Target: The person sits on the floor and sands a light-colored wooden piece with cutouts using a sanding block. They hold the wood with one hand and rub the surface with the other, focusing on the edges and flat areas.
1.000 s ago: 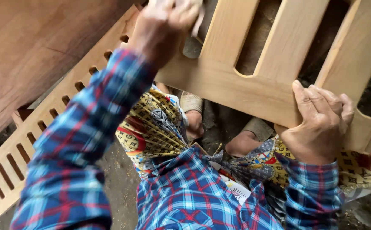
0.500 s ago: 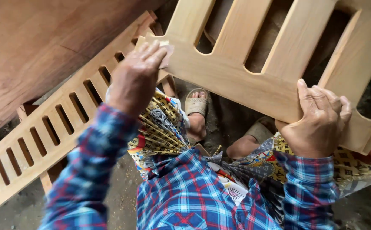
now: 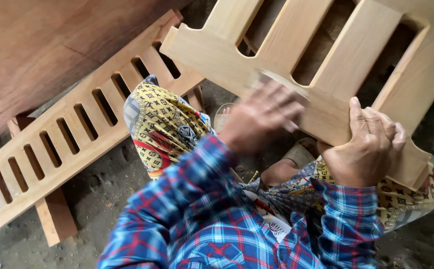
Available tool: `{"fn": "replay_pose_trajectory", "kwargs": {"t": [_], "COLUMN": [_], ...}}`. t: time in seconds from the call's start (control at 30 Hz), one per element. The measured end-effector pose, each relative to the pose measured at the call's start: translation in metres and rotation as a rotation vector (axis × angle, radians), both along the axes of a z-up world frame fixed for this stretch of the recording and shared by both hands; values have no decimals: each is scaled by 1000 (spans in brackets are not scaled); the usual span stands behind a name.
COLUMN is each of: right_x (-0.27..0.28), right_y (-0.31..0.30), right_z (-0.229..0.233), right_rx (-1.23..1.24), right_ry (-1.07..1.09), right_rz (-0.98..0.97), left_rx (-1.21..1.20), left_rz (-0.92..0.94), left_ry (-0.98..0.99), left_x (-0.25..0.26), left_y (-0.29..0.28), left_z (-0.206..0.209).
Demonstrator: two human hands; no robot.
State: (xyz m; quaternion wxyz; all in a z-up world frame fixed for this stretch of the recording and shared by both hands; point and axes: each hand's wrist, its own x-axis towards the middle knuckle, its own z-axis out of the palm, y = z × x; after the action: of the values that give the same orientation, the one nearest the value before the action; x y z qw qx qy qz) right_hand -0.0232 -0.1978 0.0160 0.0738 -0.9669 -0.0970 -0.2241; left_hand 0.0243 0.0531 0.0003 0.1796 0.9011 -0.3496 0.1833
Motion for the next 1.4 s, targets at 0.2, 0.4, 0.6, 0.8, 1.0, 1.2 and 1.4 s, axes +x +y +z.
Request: {"fn": "replay_pose_trajectory", "kwargs": {"t": [0.2,0.4,0.6,0.8,1.0,1.2,1.4], "right_x": [-1,0,-1,-1,0,1,0], "right_y": [-1,0,-1,1,-1,1,1], "right_z": [-1,-1,1,0,-1,4,2], "right_rx": [-7,-32,-60,-21,-68,-99,-61], "right_ry": [-38,-32,-9,-40,-43,-66,-54], "right_rz": [-14,-16,3,4,5,29,5], "left_rx": [-103,-123,113,-376,-140,82,-185], "left_rz": [262,241,-48,4,241,-31,47], "left_ry": [-94,-19,105,-118,-16,68,35], "left_x": [36,9,-21,40,17,-27,38], "left_y": [100,19,-25,98,38,-27,99], "left_z": [30,2,6,24,1,3,23]}}
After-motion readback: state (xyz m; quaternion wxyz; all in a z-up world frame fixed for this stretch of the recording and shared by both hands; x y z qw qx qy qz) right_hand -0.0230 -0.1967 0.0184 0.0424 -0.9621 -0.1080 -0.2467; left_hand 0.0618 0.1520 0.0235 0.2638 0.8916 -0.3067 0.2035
